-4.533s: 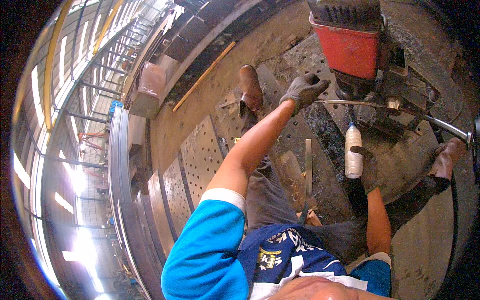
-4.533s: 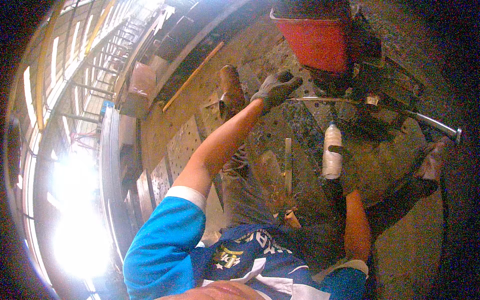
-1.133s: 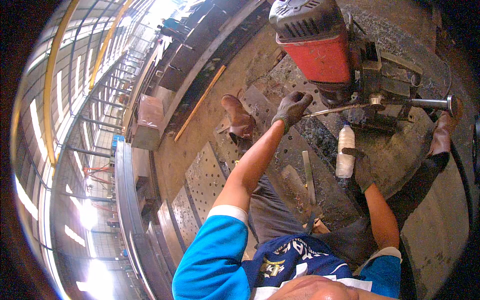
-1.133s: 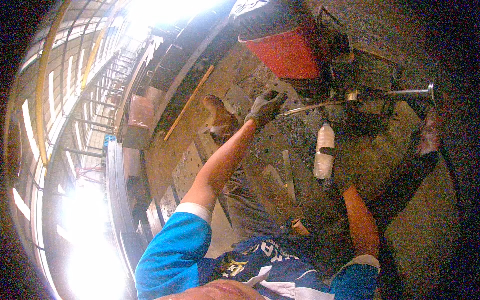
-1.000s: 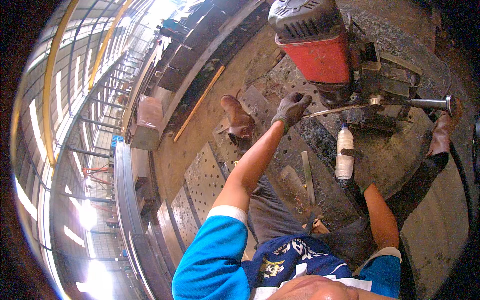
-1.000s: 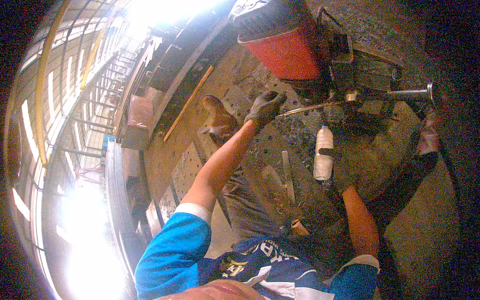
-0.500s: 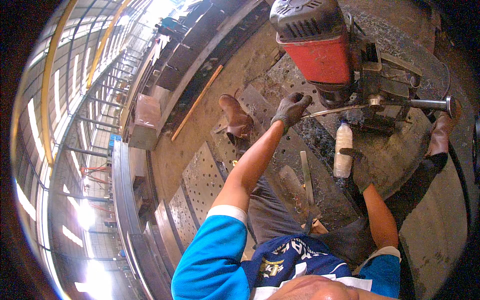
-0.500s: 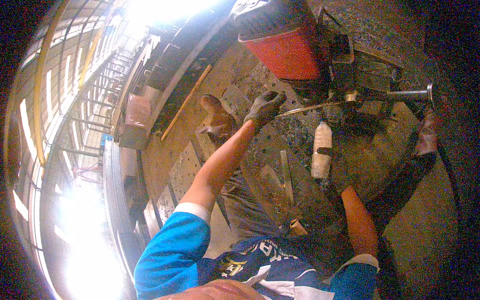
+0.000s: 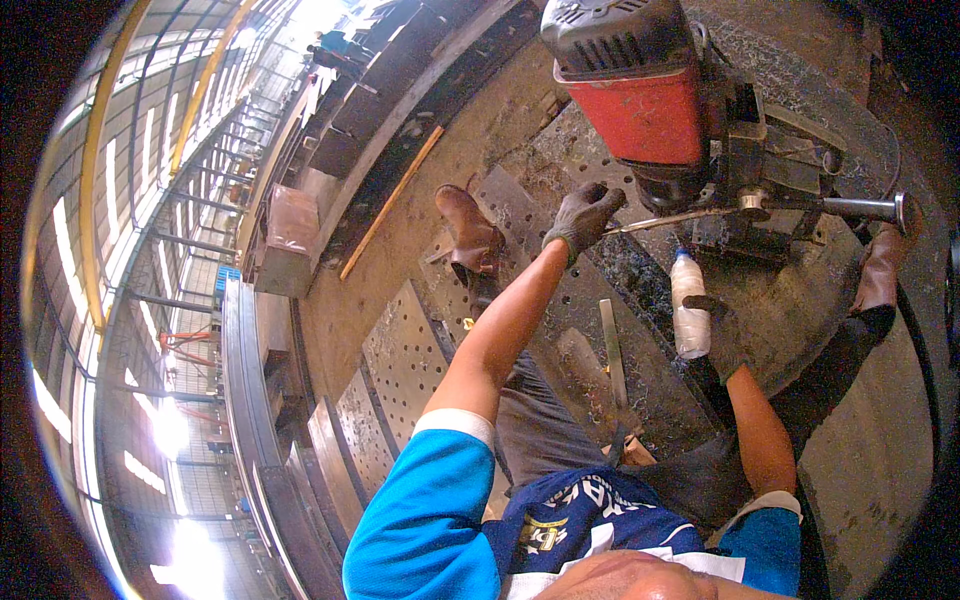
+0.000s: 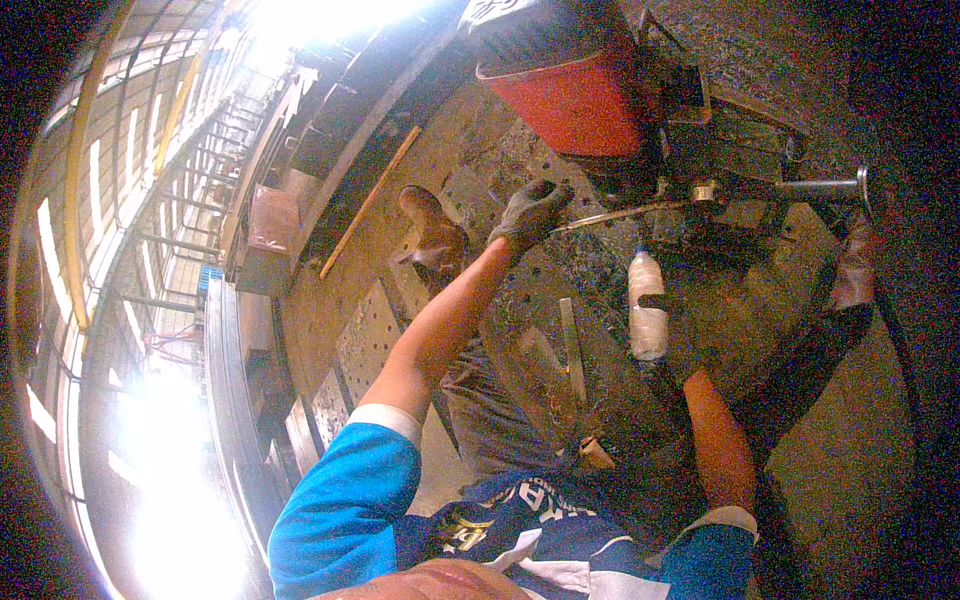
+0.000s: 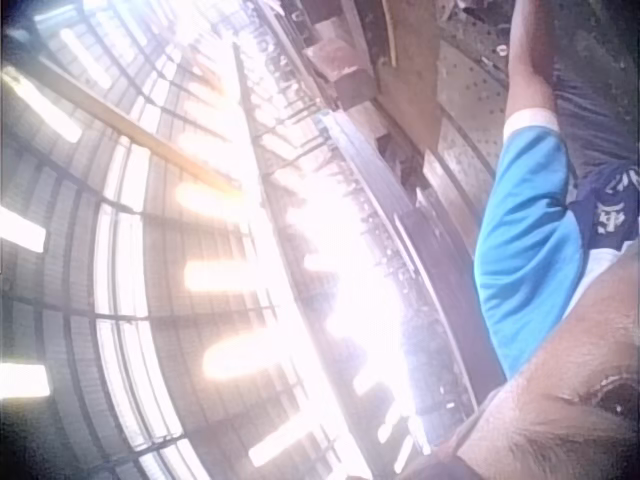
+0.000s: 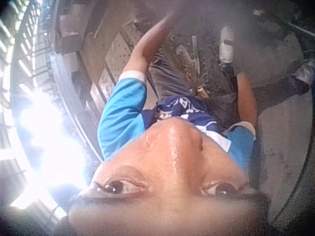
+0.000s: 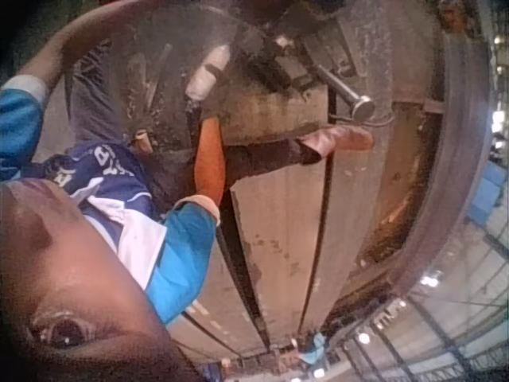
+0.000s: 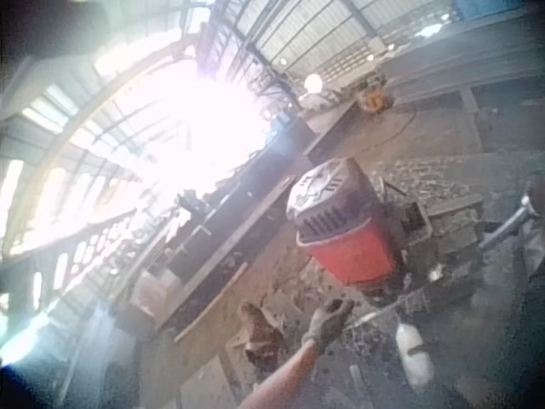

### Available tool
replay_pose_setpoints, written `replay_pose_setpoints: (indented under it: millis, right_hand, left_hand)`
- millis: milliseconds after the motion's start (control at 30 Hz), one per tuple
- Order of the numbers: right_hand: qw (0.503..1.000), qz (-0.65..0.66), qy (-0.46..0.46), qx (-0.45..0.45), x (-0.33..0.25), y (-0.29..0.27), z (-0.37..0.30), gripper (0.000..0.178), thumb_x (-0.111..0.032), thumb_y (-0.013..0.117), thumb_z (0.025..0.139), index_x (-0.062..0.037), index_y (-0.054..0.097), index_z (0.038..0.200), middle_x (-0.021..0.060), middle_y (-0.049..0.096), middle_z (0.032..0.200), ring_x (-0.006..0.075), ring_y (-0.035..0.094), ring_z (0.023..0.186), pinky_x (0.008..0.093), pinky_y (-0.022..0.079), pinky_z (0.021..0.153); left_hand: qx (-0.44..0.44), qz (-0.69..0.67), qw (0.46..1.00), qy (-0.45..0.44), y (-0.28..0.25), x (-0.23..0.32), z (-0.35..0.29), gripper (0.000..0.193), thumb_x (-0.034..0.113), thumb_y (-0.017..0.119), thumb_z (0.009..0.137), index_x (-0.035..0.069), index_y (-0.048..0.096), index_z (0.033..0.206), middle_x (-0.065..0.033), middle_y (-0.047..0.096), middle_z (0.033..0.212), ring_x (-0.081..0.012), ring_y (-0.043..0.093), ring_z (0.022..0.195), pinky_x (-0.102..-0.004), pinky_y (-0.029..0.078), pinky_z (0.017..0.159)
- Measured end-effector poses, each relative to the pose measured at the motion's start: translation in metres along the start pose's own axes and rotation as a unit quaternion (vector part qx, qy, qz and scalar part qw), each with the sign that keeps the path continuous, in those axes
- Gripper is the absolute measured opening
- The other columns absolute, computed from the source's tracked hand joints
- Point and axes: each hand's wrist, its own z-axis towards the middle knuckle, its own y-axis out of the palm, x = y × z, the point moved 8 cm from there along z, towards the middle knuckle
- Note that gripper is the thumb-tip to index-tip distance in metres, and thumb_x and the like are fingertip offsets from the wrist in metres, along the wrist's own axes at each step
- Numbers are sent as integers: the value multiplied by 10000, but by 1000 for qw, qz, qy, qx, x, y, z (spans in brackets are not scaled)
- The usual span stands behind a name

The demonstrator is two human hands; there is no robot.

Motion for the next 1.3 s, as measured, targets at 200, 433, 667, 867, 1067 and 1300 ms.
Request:
replay_pose_setpoints:
  millis: [200, 433, 667, 867, 1067, 1300]
  right_hand:
    - [1000, 18, 1, -6, -8, 2, -3, 297, -217, 511, 1041, -139, 778, 1145, 91, 727, 1143, 214, 681, 957, 365, 581, 858]
    - [1000, -13, -20, -7, -16, 4, -5, 313, -235, 499, 1048, -126, 778, 1138, 99, 724, 1142, 206, 681, 956, 358, 582, 858]
    - [1000, -14, -15, 1, -10, -1, -2, 311, -231, 501, 1047, -115, 777, 1128, 98, 725, 1119, 207, 685, 930, 357, 588, 838]
    - [1000, -18, -18, 3, -7, 0, -1, 309, -227, 502, 1047, -106, 777, 1120, 98, 726, 1099, 208, 689, 908, 357, 594, 820]
    - [1000, -21, -22, 7, -4, -2, 2, 307, -223, 504, 1047, -97, 776, 1112, 97, 727, 1078, 209, 692, 886, 356, 599, 803]
    - [999, -23, -23, 10, -1, -3, 6, 306, -219, 506, 1046, -86, 776, 1102, 96, 728, 1055, 210, 696, 860, 355, 605, 783]
  left_hand:
    - [-17, 11, 1000, -4, 3, -1, 3, 537, 508, 648, 954, 7, 717, 1134, -143, 754, 1028, -229, 692, 885, -385, 535, 808]
    - [8, 8, 1000, 9, 3, -20, 9, 532, 498, 658, 959, 17, 722, 1178, -133, 761, 1039, -219, 693, 876, -370, 537, 801]
    - [-18, -6, 999, -27, 8, -8, 6, 637, 534, 655, 912, 9, 685, 1271, -193, 713, 1228, -289, 690, 1079, -390, 520, 938]
    - [-22, -22, 998, -49, 10, -20, 10, 767, 565, 675, 878, -9, 615, 1384, -222, 675, 1338, -322, 673, 1199, -396, 509, 1010]
    - [-36, 7, 998, -45, 12, -20, 14, 793, 573, 680, 878, -3, 592, 1417, -219, 660, 1368, -312, 665, 1223, -385, 516, 1007]
    - [-40, -29, 997, -52, 14, -20, 11, 809, 558, 681, 885, -23, 566, 1437, -216, 655, 1378, -312, 658, 1233, -375, 500, 1034]
